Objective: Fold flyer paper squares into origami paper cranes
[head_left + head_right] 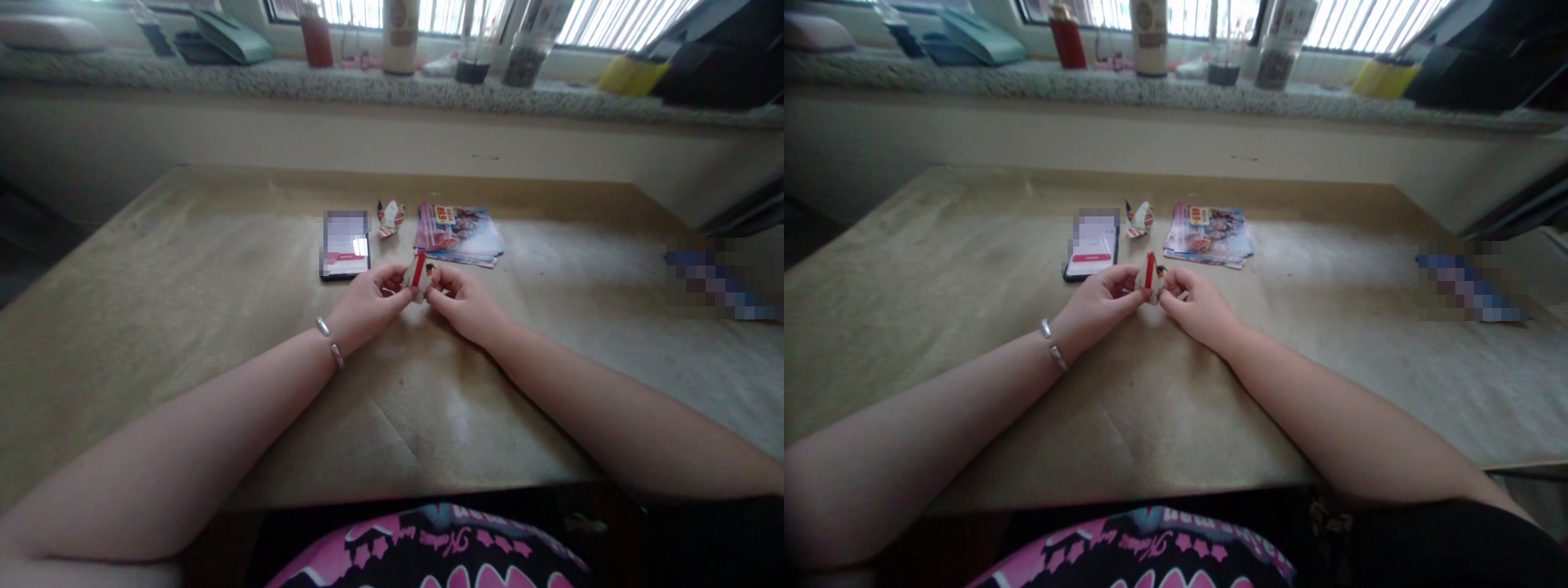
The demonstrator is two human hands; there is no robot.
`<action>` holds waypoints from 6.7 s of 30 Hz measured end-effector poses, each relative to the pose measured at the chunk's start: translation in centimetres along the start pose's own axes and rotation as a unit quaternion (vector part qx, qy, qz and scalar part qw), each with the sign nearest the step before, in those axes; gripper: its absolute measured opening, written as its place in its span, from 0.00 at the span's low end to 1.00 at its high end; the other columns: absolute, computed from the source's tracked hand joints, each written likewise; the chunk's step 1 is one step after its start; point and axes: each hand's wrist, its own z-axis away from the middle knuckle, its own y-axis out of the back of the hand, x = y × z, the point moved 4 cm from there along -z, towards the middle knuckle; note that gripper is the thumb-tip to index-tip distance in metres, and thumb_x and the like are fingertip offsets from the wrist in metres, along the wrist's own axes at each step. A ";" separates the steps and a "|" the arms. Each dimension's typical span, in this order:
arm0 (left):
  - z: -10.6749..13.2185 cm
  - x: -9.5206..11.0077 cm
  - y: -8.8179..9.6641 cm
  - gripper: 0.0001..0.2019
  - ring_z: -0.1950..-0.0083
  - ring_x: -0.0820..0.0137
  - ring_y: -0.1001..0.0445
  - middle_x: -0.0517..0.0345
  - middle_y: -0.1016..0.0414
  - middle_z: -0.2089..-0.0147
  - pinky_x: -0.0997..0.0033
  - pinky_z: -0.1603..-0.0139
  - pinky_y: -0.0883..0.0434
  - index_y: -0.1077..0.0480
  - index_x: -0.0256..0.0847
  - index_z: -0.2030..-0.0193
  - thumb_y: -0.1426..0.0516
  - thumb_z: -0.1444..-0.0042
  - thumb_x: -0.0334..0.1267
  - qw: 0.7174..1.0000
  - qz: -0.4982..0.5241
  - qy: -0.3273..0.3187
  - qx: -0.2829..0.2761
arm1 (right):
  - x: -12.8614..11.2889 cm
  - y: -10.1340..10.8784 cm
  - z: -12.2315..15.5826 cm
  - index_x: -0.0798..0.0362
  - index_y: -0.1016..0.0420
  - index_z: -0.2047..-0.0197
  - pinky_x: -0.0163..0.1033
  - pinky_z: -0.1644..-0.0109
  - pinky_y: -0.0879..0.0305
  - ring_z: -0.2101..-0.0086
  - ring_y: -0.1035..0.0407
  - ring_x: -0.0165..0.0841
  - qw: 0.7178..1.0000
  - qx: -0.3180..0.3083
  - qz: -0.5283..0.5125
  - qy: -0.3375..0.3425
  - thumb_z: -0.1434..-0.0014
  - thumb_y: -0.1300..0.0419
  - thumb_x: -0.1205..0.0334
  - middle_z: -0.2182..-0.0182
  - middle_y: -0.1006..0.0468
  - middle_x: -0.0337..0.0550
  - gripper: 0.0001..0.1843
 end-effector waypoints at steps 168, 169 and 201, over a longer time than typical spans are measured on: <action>-0.2 0.0 0.8 0.12 0.71 0.75 0.33 0.61 0.30 0.72 0.76 0.70 0.37 0.34 0.37 0.70 0.41 0.47 0.44 0.996 -0.074 0.051 0.027 | 1.2 0.1 0.0 0.51 0.36 0.74 0.35 0.65 0.36 0.73 0.34 0.26 0.973 0.040 -0.196 -0.112 0.57 0.31 0.52 0.76 0.28 0.32 0.19; -0.2 0.0 0.9 0.12 0.71 0.75 0.32 0.61 0.30 0.72 0.76 0.69 0.37 0.35 0.37 0.70 0.41 0.47 0.44 0.996 -0.068 0.052 0.035 | 1.2 0.0 0.0 0.51 0.36 0.73 0.35 0.64 0.34 0.72 0.33 0.26 0.964 0.040 -0.231 -0.123 0.58 0.30 0.51 0.75 0.27 0.32 0.20; -0.1 0.0 0.7 0.22 0.69 0.74 0.29 0.61 0.28 0.71 0.76 0.68 0.34 0.33 0.38 0.67 0.40 0.48 0.58 0.998 -0.036 0.049 -0.003 | 1.0 -0.4 -0.6 0.53 0.23 0.73 0.27 0.69 0.34 0.71 0.31 0.24 0.932 -0.025 -0.304 -0.193 0.65 0.25 0.47 0.73 0.22 0.36 0.22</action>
